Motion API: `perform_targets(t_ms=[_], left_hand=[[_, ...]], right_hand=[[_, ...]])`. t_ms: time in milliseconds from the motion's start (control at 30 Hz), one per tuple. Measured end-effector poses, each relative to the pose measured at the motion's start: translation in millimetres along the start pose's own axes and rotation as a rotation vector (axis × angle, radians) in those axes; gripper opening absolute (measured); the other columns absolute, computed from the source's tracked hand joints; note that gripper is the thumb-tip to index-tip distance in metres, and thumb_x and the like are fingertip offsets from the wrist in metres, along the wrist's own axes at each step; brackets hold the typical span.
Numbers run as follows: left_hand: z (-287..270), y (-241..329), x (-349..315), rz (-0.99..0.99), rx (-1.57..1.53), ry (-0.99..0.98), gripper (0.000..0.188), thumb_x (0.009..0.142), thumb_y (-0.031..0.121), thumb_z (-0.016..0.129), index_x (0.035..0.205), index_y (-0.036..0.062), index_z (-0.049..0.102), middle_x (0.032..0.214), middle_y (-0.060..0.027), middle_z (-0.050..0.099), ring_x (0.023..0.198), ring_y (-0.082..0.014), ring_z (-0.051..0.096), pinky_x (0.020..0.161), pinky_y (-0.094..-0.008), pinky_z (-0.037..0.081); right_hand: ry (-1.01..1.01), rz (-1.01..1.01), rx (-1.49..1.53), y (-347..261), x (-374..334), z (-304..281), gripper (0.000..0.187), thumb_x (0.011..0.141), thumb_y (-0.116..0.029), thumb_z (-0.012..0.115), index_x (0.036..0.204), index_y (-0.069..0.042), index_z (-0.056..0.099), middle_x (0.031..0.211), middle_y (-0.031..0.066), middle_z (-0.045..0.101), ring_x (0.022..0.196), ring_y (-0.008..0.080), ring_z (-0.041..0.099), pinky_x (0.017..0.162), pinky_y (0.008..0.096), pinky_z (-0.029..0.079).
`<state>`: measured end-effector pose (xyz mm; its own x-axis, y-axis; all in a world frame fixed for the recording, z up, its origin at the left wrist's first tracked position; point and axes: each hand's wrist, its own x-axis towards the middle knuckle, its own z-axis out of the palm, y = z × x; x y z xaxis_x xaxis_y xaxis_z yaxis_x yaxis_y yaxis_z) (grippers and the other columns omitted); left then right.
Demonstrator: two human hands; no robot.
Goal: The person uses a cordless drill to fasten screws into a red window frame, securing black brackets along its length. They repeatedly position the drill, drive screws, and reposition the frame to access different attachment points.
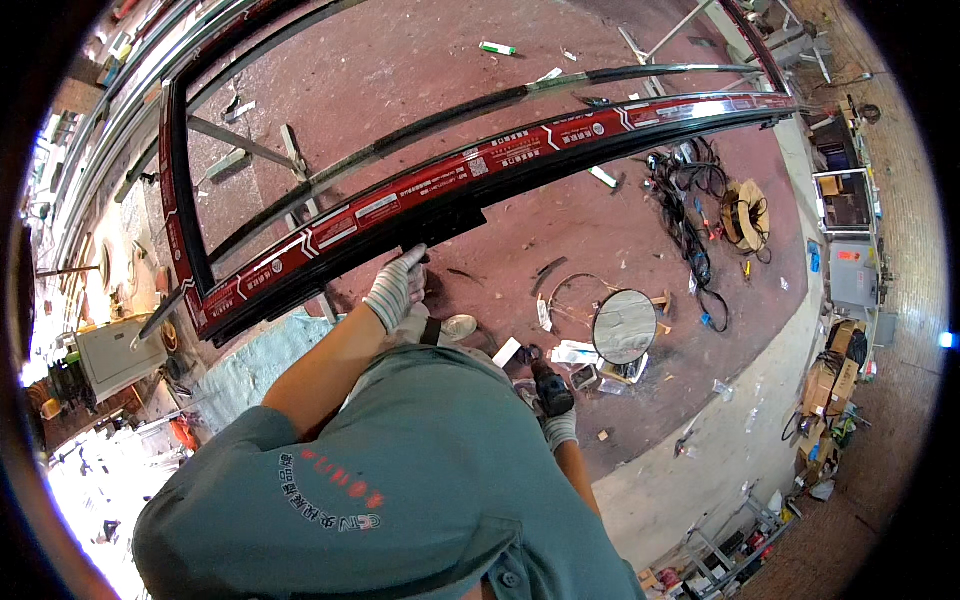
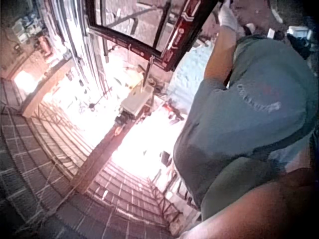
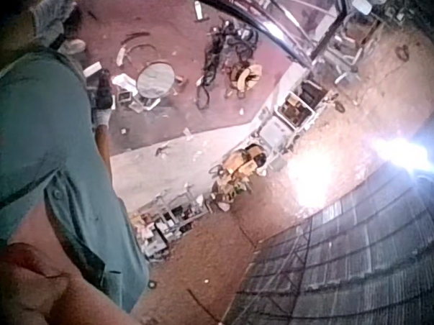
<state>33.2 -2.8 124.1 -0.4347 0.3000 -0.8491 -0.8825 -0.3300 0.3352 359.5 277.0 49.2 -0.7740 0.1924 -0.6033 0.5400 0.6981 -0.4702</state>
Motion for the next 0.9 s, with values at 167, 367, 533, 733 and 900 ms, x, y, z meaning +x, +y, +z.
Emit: perform_targets(t_ms=[167,367,533,733,900], left_hand=[[-17,-27,53,0.289,0.281,0.163,0.036,0.077,0.034,0.077,0.095,0.0115,0.056,0.063,0.0021,0.052,0.048,-0.0111,0.043,0.042,-0.0268,0.033],[-40,-38,98,0.538,-0.188,-0.075,0.059,0.069,0.016,0.083,0.118,0.0052,0.052,0.115,-0.0036,0.062,0.101,-0.0177,0.056,0.094,-0.0291,0.045],[-45,-41,105,0.679,-0.185,-0.145,0.063,0.067,0.020,0.085,0.119,0.0045,0.053,0.111,-0.0027,0.063,0.097,-0.0178,0.057,0.089,-0.0294,0.046],[-5,-28,67,0.715,0.124,0.247,0.052,0.074,0.032,0.080,0.113,0.0035,0.060,0.107,0.0002,0.064,0.088,-0.0179,0.054,0.079,-0.0289,0.044],[-35,-37,88,0.837,0.843,0.247,0.049,0.089,0.041,0.058,0.122,0.0045,0.055,0.117,-0.0109,0.061,0.100,-0.0247,0.059,0.089,-0.0325,0.044]], right_hand=[[0.036,-0.146,-0.090,23,1,5,0.058,0.079,-0.022,0.055,0.135,-0.009,0.044,0.135,0.0143,0.048,0.124,0.0293,0.045,0.105,0.0380,0.036],[0.074,-0.309,-0.292,41,-5,18,0.058,0.081,-0.020,0.054,0.136,-0.008,0.042,0.136,0.0146,0.047,0.122,0.0308,0.047,0.103,0.0387,0.038],[0.064,-0.301,-0.308,51,-8,14,0.056,0.081,-0.021,0.054,0.135,-0.009,0.044,0.135,0.0148,0.048,0.120,0.0309,0.048,0.102,0.0393,0.039],[0.092,-0.315,-0.326,68,-10,12,0.054,0.081,-0.021,0.055,0.133,-0.011,0.046,0.133,0.0151,0.049,0.118,0.0312,0.050,0.100,0.0400,0.041],[0.154,-0.324,-0.484,106,-14,30,0.051,0.080,-0.022,0.056,0.129,-0.012,0.048,0.130,0.0153,0.051,0.116,0.0312,0.051,0.097,0.0405,0.043]])
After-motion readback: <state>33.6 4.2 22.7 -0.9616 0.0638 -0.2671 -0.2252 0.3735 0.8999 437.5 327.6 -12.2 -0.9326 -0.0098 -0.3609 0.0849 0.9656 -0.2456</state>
